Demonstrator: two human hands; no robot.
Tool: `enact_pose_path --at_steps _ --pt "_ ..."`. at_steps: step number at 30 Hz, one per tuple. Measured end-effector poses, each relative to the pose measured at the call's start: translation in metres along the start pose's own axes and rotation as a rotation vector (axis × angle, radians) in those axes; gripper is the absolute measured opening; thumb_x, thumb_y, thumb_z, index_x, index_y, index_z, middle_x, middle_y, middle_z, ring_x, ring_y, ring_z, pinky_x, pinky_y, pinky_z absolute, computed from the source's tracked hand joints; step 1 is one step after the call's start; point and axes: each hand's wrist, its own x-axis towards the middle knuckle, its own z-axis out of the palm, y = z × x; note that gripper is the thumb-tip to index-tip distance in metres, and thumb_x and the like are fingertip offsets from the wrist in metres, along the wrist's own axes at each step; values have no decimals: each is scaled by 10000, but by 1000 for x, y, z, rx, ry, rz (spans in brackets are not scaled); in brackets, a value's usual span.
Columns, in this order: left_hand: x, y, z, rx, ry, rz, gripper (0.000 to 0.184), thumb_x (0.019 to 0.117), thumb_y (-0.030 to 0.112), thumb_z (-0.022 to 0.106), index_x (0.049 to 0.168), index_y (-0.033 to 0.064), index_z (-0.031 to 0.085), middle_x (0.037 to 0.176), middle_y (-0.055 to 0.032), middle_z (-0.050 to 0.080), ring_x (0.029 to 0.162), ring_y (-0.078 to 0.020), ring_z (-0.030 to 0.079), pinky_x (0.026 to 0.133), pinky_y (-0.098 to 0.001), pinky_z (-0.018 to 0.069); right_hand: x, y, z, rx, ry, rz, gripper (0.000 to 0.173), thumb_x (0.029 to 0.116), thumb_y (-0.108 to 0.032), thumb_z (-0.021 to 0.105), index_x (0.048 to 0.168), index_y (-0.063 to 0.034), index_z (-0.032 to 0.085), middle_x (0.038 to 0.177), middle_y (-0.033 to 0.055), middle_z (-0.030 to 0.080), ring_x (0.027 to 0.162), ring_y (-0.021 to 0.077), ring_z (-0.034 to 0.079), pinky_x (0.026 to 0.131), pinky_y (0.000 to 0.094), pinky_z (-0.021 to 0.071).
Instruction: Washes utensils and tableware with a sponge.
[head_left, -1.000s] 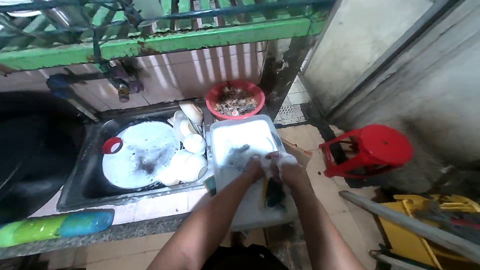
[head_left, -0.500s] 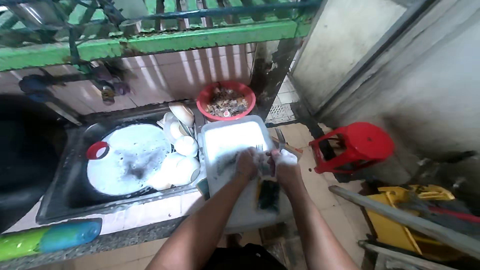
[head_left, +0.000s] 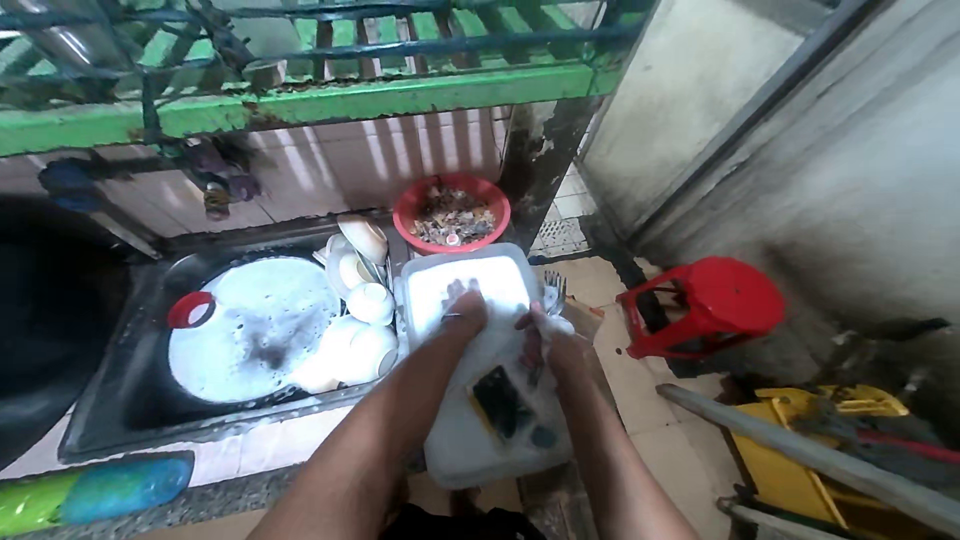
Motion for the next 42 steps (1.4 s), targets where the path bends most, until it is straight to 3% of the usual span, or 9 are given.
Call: enact_pose_path --at_steps 4,9,16,19,23,29,33,37,42 --pt "-11 37 17 75 -233 81 510 1062 291 547 1397 -93 524 1503 -355 431 1396 -506 441 1115 -644 404 2 5 -2 10 39 -65 514 1108 -442 381 944 -44 661 516 -36 404 400 92 393 418 298 433" --pt "-40 44 50 -28 -348 337 479 997 218 654 1398 -29 569 1415 -239 583 1342 -392 542 1132 -545 420 2 6 -10 70 -17 -109 513 1114 -424 331 981 -49 655 507 -57 395 399 68 383 414 268 418" --pt "-114 40 37 167 -553 421 594 1019 154 595 1552 -13 393 1668 -235 248 1522 -459 259 1194 -616 314 -3 -7 -7 -66 -10 -51 507 1120 -427 338 1022 -44 655 558 -34 415 415 66 381 411 244 400" --pt "-120 33 36 275 -629 462 687 948 253 712 1526 0 442 1592 -246 389 1461 -466 367 1147 -681 328 1 -2 -8 -72 -35 -66 514 1121 -421 330 1038 -31 654 545 -35 406 403 78 379 412 266 416" --pt "-126 32 33 356 -769 502 462 997 209 649 1401 -2 572 1452 -289 517 1364 -508 460 1076 -719 374 2 1 -9 -28 -40 -46 485 1123 -399 344 1019 -35 646 519 -50 386 387 65 374 404 257 407" --pt "-147 39 25 416 -905 452 560 961 112 666 1482 23 480 1355 -297 582 1246 -502 571 959 -721 467 0 7 -11 56 -72 -70 433 1115 -373 373 1037 -50 651 534 -54 378 399 60 357 403 243 392" --pt "-152 28 22 466 -905 447 368 1014 182 615 1282 -70 608 1310 -306 605 1235 -492 578 976 -704 461 -4 6 -9 85 -79 -77 428 1116 -374 368 1020 -65 649 531 -59 366 401 60 353 402 242 384" --pt "-141 14 23 289 -699 477 402 1070 189 504 1417 -9 546 1371 -286 588 1300 -479 545 1066 -674 421 -19 2 -14 164 -109 -103 399 1108 -376 379 1045 -82 642 553 -62 374 412 46 352 405 215 380" --pt "-108 0 6 -149 -301 458 305 1083 190 515 1300 13 635 1098 -219 714 1013 -367 706 927 -544 552 -41 -3 -25 258 -147 -217 351 1065 -333 386 1027 -110 655 540 -88 402 409 20 368 405 192 371"
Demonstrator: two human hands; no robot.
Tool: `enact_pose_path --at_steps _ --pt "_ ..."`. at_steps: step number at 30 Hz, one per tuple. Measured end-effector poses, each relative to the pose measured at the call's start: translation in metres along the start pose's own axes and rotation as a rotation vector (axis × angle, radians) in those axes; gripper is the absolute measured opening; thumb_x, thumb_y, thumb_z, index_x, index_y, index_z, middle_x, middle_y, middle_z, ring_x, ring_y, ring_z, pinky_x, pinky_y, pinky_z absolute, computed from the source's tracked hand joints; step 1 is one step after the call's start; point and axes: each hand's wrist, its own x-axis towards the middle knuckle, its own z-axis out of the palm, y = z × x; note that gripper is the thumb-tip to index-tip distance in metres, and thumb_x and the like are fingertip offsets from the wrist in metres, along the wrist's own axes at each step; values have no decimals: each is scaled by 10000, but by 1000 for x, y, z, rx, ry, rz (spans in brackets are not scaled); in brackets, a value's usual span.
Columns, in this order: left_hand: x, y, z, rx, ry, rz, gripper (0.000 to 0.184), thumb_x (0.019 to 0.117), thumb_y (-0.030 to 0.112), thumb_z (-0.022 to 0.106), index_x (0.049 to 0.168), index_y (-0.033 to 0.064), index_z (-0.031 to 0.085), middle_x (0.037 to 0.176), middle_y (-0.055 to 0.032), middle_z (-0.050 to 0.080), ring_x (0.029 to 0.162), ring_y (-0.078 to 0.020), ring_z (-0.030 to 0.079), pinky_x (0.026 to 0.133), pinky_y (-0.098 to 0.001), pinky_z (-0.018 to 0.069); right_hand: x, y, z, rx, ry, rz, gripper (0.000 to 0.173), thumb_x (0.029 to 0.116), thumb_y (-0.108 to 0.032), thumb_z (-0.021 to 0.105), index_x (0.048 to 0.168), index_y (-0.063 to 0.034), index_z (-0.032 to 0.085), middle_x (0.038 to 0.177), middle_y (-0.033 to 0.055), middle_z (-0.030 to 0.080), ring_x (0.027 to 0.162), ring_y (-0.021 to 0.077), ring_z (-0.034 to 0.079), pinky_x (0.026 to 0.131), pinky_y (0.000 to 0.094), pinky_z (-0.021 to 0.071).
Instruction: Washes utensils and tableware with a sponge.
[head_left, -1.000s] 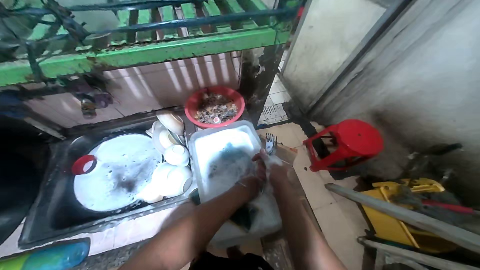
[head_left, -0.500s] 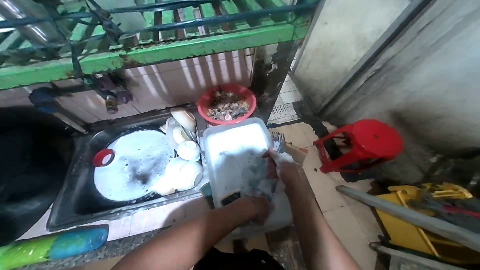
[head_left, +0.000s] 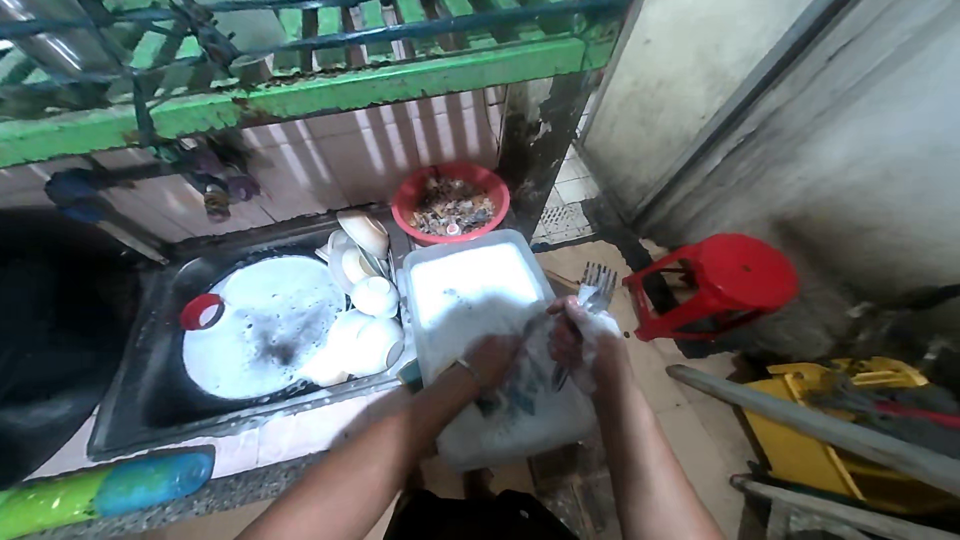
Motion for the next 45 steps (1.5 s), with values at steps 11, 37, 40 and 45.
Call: enact_pose_path --at_steps 11,37,40,45 --pt "7 -47 -39 -317 218 -170 314 1071 230 559 1194 -36 672 1097 -223 695 1041 -334 666 972 -522 504 24 17 21 -311 174 132 275 1087 -264 474 1044 -62 655 574 -34 433 414 66 382 400 240 391" --pt "-4 -24 -44 -605 851 848 226 951 37 532 753 15 639 1045 -174 738 1139 -301 681 1072 -461 511 64 42 96 339 -257 -169 317 1091 -231 331 956 -180 613 808 -67 634 779 16 624 710 201 545" --pt "-23 -26 -52 -188 642 774 172 905 -71 582 782 -8 684 1181 -163 720 1253 -262 628 1118 -398 477 76 39 70 220 -401 -49 225 968 -107 449 846 -148 634 787 -37 645 757 56 630 677 232 535" --pt "-27 -42 -46 -54 602 531 277 1035 31 553 1271 50 696 1474 -163 552 1366 -229 551 1144 -360 474 80 26 70 213 81 270 256 1085 -273 474 1167 -73 612 917 44 690 807 122 677 704 306 587"
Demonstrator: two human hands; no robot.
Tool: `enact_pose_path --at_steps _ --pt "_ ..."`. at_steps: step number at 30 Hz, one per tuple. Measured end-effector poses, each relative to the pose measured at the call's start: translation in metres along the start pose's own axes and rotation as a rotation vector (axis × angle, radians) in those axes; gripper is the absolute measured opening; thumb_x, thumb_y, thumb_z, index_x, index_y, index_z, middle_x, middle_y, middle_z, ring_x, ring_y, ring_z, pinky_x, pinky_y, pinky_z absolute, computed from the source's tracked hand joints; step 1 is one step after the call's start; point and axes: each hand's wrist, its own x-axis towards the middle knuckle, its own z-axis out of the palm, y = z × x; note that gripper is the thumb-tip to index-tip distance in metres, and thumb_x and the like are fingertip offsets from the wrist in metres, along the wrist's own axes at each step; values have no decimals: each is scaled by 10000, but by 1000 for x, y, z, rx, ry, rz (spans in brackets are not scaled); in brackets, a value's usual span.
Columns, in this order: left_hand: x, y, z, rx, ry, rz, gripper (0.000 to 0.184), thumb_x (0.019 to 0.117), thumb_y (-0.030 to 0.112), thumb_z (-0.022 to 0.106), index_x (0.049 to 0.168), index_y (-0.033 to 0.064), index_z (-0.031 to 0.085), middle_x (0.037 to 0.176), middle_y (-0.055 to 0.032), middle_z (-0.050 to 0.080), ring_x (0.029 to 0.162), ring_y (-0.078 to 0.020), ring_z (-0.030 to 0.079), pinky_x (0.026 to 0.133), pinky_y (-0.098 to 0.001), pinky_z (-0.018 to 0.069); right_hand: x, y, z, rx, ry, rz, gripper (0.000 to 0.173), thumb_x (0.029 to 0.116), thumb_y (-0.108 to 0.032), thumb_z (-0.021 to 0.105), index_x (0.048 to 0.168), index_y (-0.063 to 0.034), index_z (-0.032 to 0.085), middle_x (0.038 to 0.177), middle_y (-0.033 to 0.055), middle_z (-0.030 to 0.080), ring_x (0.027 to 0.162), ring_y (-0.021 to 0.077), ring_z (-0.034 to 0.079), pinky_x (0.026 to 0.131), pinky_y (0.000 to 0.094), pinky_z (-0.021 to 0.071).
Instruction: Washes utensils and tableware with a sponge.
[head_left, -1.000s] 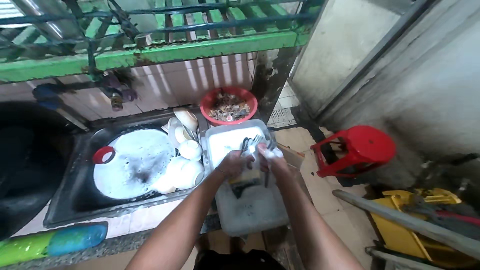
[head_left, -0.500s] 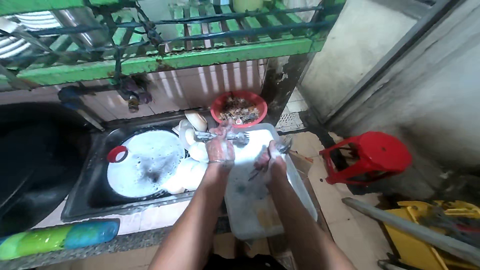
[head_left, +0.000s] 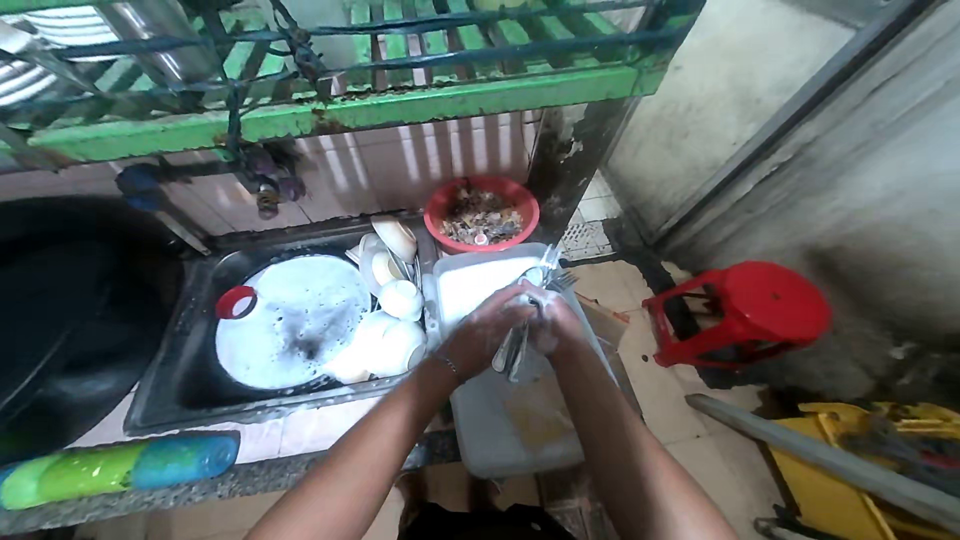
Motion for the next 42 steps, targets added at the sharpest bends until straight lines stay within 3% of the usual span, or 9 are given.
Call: enact_pose_path --at_steps 2,4,7,9,12,16,24,33,42 --pt "-6 5 5 144 -34 -227 405 1010 36 577 1404 120 620 1481 -168 534 1311 -257 592 1068 -393 530 5 -4 -7 -61 84 -104 236 1055 -273 569 1129 -58 628 838 41 677 721 124 653 664 312 581" --pt "-8 16 9 319 -175 -503 470 1007 60 575 1473 63 517 1396 -212 566 1218 -325 636 1002 -455 554 5 -7 -16 -158 109 -224 126 1018 -190 633 1070 -77 617 710 3 604 567 94 575 562 284 553" --pt "4 23 20 538 -555 -932 633 1044 222 541 1560 -67 312 1511 -298 457 1400 -426 473 1146 -536 405 -3 -13 -23 -294 180 -326 127 997 -212 659 1026 -94 625 668 -14 520 526 93 489 534 289 491" --pt "11 20 38 609 -741 -1032 694 1040 354 547 1499 -135 371 1552 -363 360 1459 -506 344 1178 -627 289 -10 -18 -24 -339 172 -353 281 1070 -313 532 870 -119 566 560 -39 441 450 96 457 487 308 496" --pt "20 3 69 538 -897 -1029 527 1038 342 567 1353 -79 589 1490 -359 453 1427 -561 351 1132 -762 252 -17 -14 -35 -276 97 -306 429 1102 -411 416 792 -135 525 523 -45 395 408 102 427 446 315 492" --pt "43 -5 84 454 -955 -864 343 1066 247 526 1230 -6 689 1324 -243 642 1284 -439 574 1057 -652 437 -17 -4 -47 -263 103 -310 418 1066 -462 449 811 -151 560 512 -61 374 401 84 391 428 295 446" --pt "30 25 102 106 -872 -826 392 1115 168 427 1377 -98 549 1440 -291 545 1379 -418 507 1164 -536 382 -21 -14 -47 -224 123 -223 374 1094 -417 428 922 -129 594 526 -76 336 407 67 350 421 269 415" --pt "21 18 33 485 -946 -901 402 1062 130 508 1411 -66 543 1475 -276 521 1381 -448 486 1135 -599 383 -20 -16 -48 -339 95 -167 314 1066 -369 525 938 -93 603 526 -63 350 398 56 339 404 245 380" --pt "-4 34 41 532 -962 -839 446 1020 122 576 1437 -26 524 1470 -294 490 1322 -488 504 1055 -638 440 -19 -10 -47 -440 154 -109 296 1056 -366 568 1076 -74 614 582 -35 403 420 71 383 411 245 410"
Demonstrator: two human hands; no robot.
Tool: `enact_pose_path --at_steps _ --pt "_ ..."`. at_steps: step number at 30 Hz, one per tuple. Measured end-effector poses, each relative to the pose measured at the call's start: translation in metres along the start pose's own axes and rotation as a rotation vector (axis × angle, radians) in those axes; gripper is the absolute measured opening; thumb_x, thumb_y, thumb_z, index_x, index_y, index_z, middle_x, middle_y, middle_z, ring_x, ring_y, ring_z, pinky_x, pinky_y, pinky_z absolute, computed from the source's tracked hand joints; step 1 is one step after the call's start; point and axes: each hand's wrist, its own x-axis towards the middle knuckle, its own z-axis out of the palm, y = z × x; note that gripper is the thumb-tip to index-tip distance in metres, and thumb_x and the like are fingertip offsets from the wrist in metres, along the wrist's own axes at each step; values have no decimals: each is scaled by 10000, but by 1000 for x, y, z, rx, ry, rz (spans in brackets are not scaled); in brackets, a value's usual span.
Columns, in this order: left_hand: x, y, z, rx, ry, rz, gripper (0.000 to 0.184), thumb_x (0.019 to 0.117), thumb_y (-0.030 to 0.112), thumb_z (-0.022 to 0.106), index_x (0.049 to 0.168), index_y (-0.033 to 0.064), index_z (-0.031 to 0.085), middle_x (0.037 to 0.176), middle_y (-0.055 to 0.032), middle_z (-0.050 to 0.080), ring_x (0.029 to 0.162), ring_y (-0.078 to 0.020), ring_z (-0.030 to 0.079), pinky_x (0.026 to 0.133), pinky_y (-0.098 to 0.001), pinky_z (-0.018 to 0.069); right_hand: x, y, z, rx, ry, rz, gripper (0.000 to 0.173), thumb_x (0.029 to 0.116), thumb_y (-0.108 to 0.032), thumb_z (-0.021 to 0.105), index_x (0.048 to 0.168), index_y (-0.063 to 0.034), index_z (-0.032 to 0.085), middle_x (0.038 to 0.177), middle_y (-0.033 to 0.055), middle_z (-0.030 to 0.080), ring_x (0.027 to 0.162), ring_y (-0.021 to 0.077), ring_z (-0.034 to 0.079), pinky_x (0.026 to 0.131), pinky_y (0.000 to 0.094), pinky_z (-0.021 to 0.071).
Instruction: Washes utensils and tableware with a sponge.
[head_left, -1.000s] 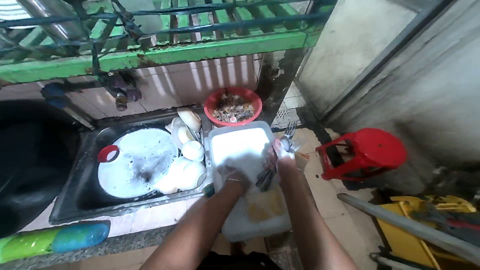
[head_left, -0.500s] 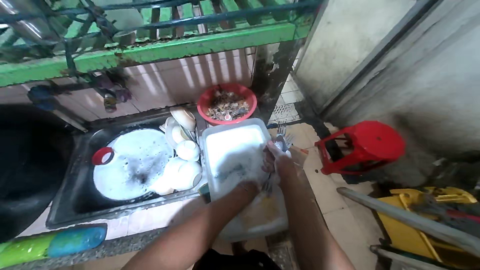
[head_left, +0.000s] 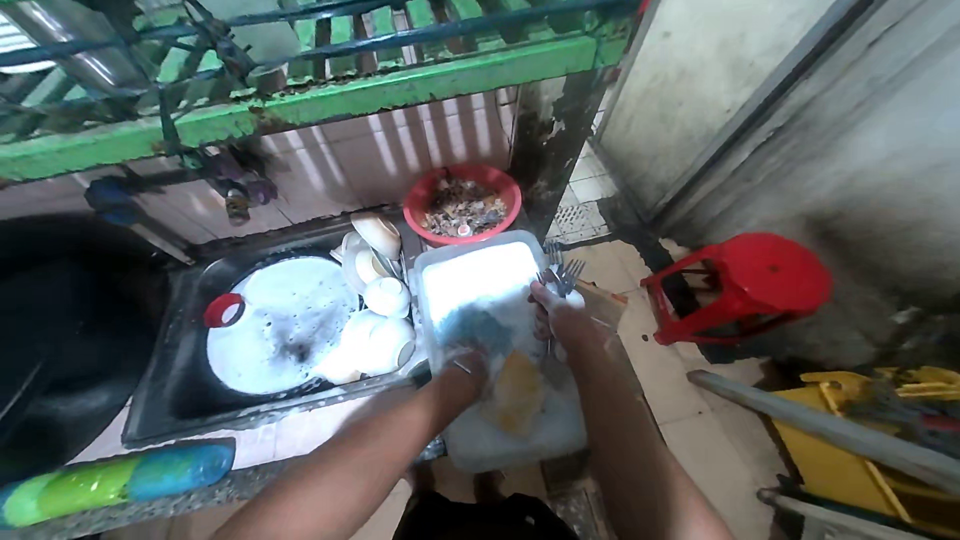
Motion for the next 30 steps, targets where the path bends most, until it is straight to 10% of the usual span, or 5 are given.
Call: enact_pose_path --at_steps 7,16,22,27,30 --pt "5 7 10 147 -107 118 393 1033 127 565 1399 -14 582 1528 -267 463 1429 -485 387 1145 -709 267 0 -2 1 -64 24 17 309 1063 -372 552 1035 -72 619 597 -37 415 434 74 382 422 249 394" --pt "3 -48 -40 257 126 252 283 1033 102 543 1280 89 681 1257 -169 675 1182 -389 636 955 -590 523 -4 -4 -4 84 -15 -74 245 1081 -314 480 1034 -109 604 561 -54 403 420 70 388 418 261 420" --pt "-9 -63 -71 -336 385 209 253 1073 134 493 1176 7 686 1073 -200 708 1020 -355 688 941 -552 533 -12 -4 8 178 11 -57 286 1084 -366 488 979 -115 578 563 -55 402 429 77 403 431 277 445" --pt "-9 -26 -57 -1152 244 424 408 1114 283 395 1043 6 687 702 -37 628 498 -89 510 466 -244 440 -3 1 24 153 -234 -233 322 1087 -321 438 904 -115 602 668 -36 541 564 60 518 555 261 504" --pt "-3 -12 -50 -929 321 439 370 1124 220 395 1036 -8 672 774 -94 670 639 -156 643 610 -299 556 1 -1 30 165 -208 -202 289 1080 -290 487 953 -85 647 762 -15 625 689 64 605 644 248 543"
